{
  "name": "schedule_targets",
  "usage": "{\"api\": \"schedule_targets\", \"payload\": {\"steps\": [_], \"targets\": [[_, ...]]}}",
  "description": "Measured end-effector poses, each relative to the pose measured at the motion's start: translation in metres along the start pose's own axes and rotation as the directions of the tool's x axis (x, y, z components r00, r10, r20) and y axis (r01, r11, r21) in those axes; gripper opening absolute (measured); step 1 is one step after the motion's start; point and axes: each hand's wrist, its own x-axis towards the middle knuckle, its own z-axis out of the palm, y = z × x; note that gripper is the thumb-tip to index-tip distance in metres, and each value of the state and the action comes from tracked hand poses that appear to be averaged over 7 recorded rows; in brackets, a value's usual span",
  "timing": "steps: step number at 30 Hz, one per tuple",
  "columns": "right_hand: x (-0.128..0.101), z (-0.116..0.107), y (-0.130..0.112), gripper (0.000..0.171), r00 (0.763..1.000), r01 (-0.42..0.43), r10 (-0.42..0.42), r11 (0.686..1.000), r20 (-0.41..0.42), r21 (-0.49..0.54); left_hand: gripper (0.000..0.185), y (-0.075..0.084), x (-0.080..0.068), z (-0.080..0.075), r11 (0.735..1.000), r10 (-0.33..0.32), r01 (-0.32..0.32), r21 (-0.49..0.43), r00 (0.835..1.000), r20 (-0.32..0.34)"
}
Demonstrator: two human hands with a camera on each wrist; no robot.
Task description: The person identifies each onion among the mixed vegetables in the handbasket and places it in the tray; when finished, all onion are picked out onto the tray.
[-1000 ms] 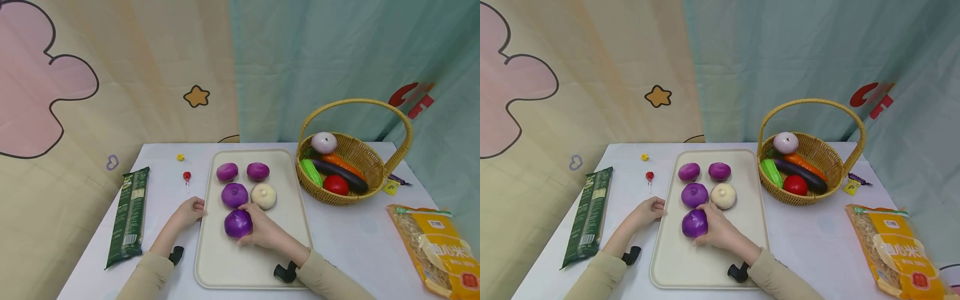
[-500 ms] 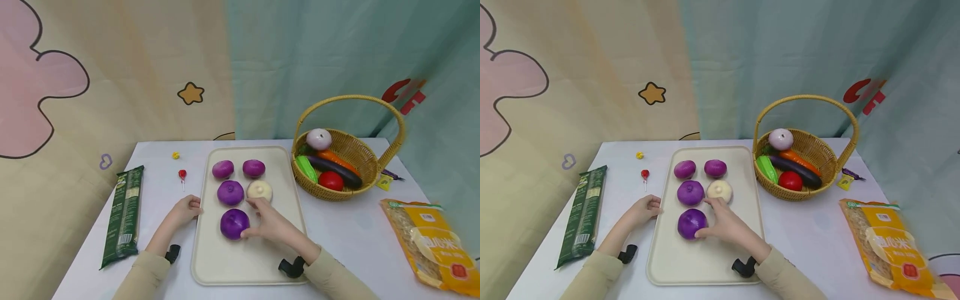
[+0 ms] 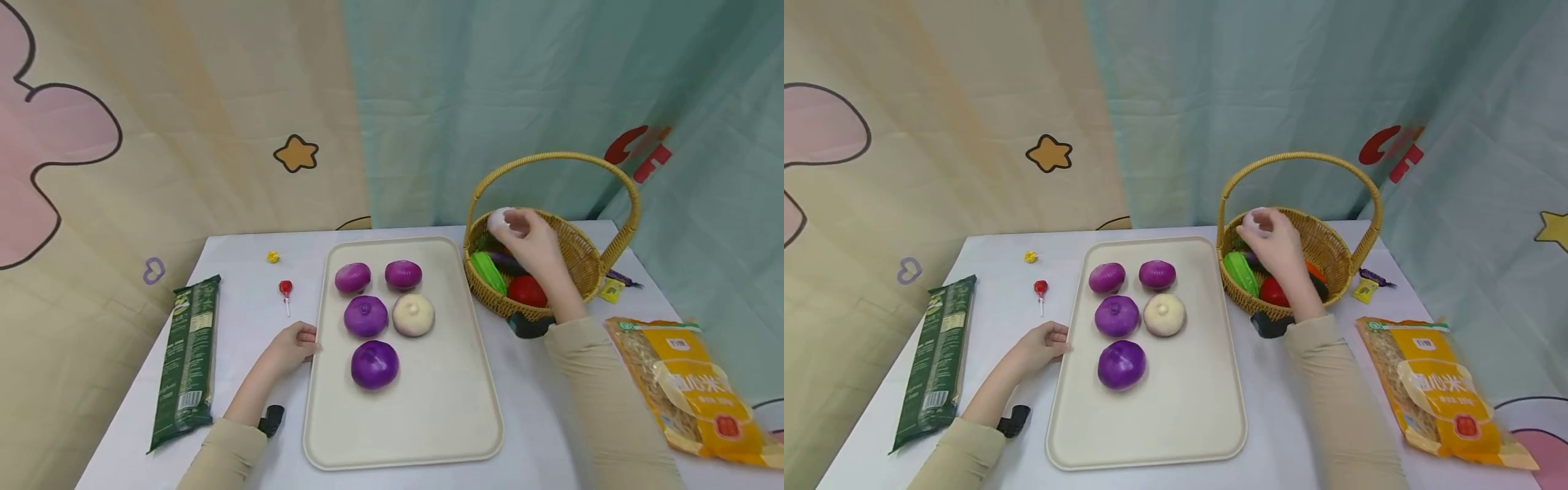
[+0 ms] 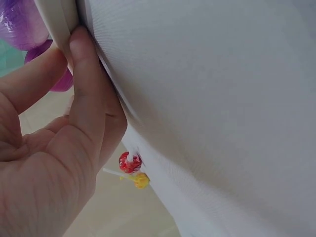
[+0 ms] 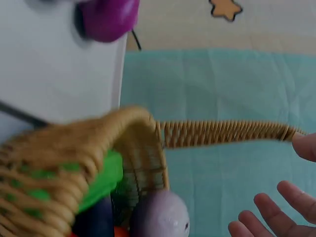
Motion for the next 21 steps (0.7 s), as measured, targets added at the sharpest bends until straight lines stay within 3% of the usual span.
{"api": "schedule_targets", "payload": {"steps": [4, 11, 16, 21], "targets": [[0.03, -0.014, 0.017, 0.076, 0.996, -0.079, 0.078, 0.997, -0.046, -0.008, 0.032, 0.0, 0.0, 0.0, 1.0, 0.002, -0.002, -0.001, 1.0, -0.001], [0.062, -0.013, 0.048, 0.096, 0.982, -0.184, 0.185, 0.982, 0.024, -0.032, 0.03, 0.001, 0.0, 0.001, 1.0, 0.007, -0.007, -0.007, 1.0, 0.0], [0.071, -0.004, 0.063, 0.1, 0.975, -0.185, 0.195, 0.978, 0.11, -0.094, 0.03, 0.0, 0.0, 0.0, 1.0, -0.001, 0.001, -0.03, 1.0, -0.004], [0.074, -0.001, 0.074, 0.095, 0.976, -0.147, 0.162, 0.983, 0.144, -0.11, 0.03, 0.0, 0.001, 0.002, 0.999, -0.003, 0.003, -0.045, 1.0, -0.005]]}}
